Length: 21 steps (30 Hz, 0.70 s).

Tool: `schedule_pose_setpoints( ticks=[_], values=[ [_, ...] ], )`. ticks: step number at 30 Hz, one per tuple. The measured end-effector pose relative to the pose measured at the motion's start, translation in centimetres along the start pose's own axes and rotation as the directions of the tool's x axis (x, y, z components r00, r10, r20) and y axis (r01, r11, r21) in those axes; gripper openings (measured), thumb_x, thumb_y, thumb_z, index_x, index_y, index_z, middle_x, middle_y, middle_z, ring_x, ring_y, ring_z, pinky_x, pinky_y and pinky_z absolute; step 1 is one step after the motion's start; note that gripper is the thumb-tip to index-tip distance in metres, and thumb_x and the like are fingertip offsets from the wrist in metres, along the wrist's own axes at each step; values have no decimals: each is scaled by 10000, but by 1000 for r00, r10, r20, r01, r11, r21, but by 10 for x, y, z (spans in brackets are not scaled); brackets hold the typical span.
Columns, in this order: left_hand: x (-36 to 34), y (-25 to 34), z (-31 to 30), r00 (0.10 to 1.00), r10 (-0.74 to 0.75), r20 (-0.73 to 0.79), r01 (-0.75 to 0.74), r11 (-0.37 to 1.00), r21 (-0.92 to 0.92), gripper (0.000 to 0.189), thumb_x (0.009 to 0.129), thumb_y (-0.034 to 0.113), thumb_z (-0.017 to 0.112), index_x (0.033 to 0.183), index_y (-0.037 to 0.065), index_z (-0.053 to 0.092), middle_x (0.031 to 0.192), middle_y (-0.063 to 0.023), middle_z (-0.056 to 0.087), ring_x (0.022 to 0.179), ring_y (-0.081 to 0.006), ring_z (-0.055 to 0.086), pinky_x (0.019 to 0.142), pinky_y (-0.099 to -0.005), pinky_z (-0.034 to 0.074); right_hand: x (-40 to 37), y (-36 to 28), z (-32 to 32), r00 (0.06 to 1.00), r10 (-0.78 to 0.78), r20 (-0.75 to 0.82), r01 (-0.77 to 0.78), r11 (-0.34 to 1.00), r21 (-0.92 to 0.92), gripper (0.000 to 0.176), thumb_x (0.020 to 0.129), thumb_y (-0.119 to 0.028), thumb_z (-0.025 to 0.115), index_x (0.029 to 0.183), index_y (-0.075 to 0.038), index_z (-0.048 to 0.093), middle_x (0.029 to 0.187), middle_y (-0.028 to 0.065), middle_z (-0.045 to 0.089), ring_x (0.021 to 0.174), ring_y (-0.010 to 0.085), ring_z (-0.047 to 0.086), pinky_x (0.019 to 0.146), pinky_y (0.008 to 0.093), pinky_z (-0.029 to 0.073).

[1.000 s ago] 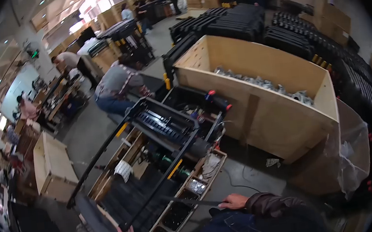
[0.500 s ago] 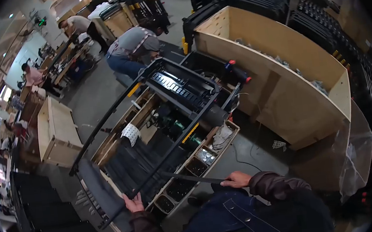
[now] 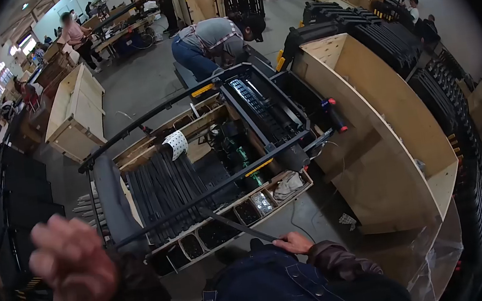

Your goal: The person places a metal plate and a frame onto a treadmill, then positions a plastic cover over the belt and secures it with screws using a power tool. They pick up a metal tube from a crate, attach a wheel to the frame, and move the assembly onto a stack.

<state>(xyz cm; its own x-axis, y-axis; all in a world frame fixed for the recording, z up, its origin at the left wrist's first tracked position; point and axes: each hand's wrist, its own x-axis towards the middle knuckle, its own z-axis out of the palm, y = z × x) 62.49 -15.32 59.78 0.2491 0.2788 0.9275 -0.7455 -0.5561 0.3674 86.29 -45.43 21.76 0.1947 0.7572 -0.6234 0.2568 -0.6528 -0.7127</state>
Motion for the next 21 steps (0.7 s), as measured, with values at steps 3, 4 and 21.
schedule_pose_setpoints(
  ticks=[3,4,21],
  values=[
    [-23,27,-15,1000,14,-26,-14,1000,7,158,1000,120,587,1102,1,562,899,-105,570,722,-187,565,600,-301,496,8,14,9,998,-56,-42,56,998,-3,551,1013,-501,570,1107,21,721,827,147,711,771,221,671,727,393,511],
    [-32,38,-38,999,18,-40,-18,1000,7,169,997,127,594,1106,2,563,901,-104,569,721,-187,562,601,-301,494,9,15,9,997,-55,-51,55,999,-3,551,1013,-501,570,1107,21,721,827,147,711,771,221,671,727,393,511],
    [-17,39,28,982,-32,-188,63,985,161,358,941,258,708,1176,28,568,945,-85,542,705,-189,513,624,-309,469,-10,17,-31,997,-68,47,65,997,52,559,997,-533,583,1005,9,723,738,94,668,653,189,628,614,370,495]
  ],
)
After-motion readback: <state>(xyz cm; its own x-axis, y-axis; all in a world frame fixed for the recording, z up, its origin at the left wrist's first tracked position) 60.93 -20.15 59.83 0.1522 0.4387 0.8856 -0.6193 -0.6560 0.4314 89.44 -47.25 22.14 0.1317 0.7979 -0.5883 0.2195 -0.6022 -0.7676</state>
